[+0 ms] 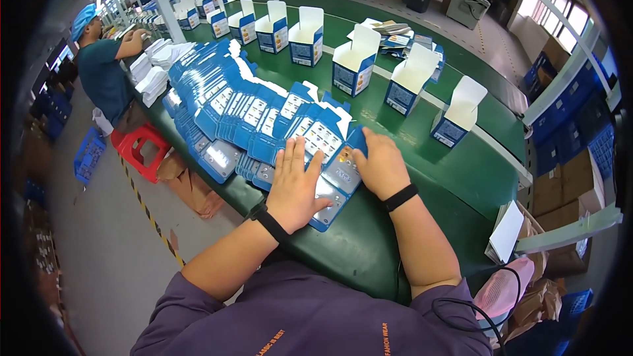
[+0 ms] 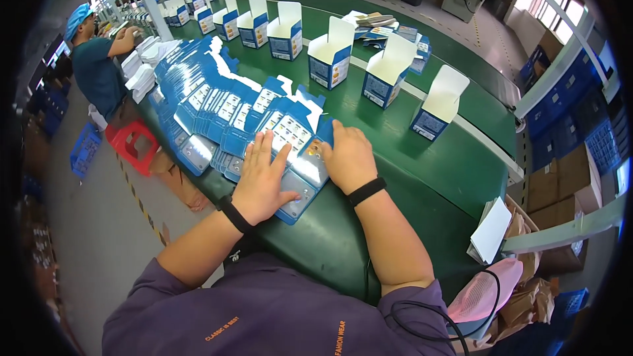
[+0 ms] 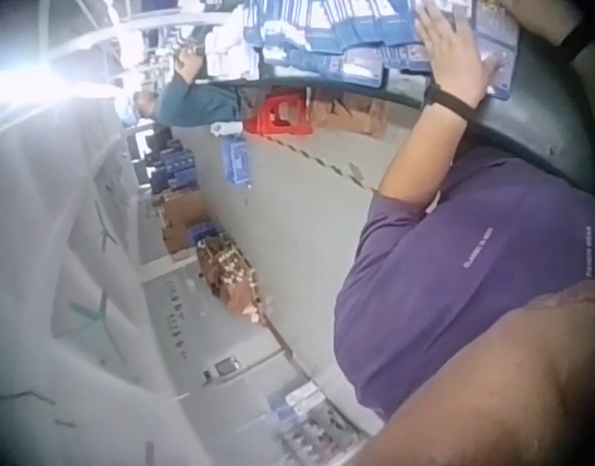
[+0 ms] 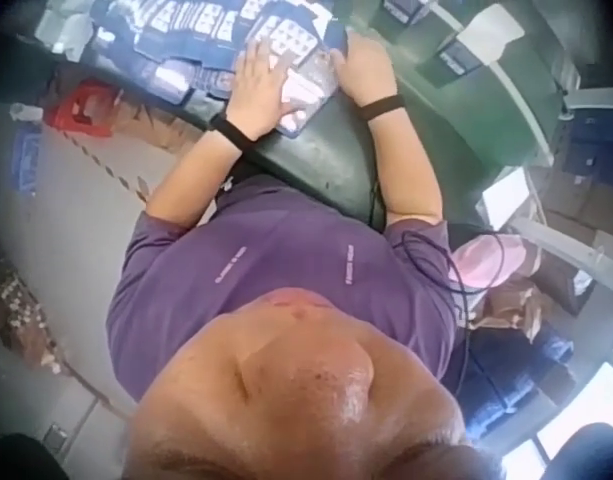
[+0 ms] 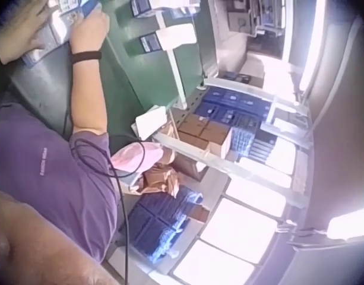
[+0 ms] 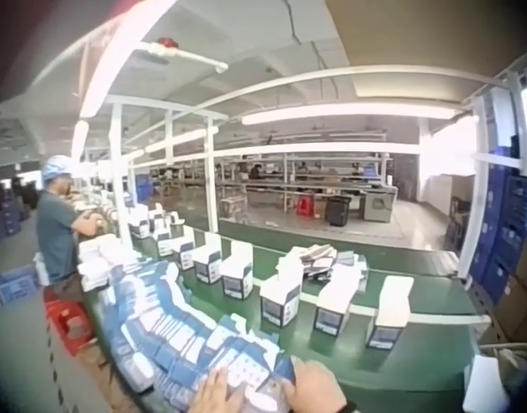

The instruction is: The person folds a blue cardboard box by hand, inserts a white paper instruction sheet, and places the completed box onto the conveyor belt. This process is repeated for multiple boxes and instruction sheets throughout the video.

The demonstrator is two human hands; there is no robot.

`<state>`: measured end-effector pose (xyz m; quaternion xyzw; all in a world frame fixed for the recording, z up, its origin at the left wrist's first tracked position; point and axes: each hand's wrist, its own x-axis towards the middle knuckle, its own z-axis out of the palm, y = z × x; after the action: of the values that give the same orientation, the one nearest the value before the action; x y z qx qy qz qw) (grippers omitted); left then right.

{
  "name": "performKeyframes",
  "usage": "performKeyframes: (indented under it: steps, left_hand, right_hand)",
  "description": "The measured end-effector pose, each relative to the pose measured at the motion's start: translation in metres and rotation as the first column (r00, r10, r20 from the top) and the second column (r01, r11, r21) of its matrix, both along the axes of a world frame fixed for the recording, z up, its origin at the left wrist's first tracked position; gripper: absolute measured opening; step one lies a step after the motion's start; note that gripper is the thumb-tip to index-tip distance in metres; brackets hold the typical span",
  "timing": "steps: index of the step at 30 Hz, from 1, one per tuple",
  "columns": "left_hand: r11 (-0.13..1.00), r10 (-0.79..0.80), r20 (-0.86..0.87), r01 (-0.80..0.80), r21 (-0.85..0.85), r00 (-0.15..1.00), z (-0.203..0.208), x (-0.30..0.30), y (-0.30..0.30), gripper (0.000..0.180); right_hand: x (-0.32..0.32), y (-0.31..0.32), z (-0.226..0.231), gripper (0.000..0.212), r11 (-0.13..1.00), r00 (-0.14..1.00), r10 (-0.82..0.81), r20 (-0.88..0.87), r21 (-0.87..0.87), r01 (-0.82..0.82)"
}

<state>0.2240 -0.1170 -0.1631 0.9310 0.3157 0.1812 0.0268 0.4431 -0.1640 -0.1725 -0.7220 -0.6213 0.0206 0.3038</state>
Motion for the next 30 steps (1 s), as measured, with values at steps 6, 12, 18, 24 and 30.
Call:
performKeyframes:
  steps: [6,12,18,24,30]
  left_hand:
    - [0.993,0.009,0.371,0.035,-0.111,0.928,0.017,0.010,-0.009,0.113]
    - [0.973,0.012,0.527,0.113,-0.204,0.850,0.068,0.003,-0.036,0.112]
    - [0.951,0.033,0.504,0.128,-0.282,0.863,0.043,0.005,-0.028,0.112]
    - [0.912,0.060,0.589,0.196,-0.360,0.806,0.033,0.012,-0.042,0.116]
    - [0.898,-0.038,0.678,0.322,-0.299,0.734,0.048,0.009,-0.055,0.113]
  right_hand:
    - [-0.019,-0.024,0.046,0.056,0.927,1.000,-0.013,0.013,0.375,0.007]
    - [-0.026,-0.041,0.070,0.052,0.748,0.999,0.001,-0.035,0.663,0.023]
    - [-0.029,-0.037,0.062,0.040,0.787,1.000,0.018,-0.022,0.617,-0.001]
    - [-0.025,-0.039,0.050,0.029,0.766,0.996,0.052,0.068,0.637,-0.084]
    - [-0.017,-0.047,0.054,0.025,0.711,0.988,0.136,0.071,0.687,-0.147]
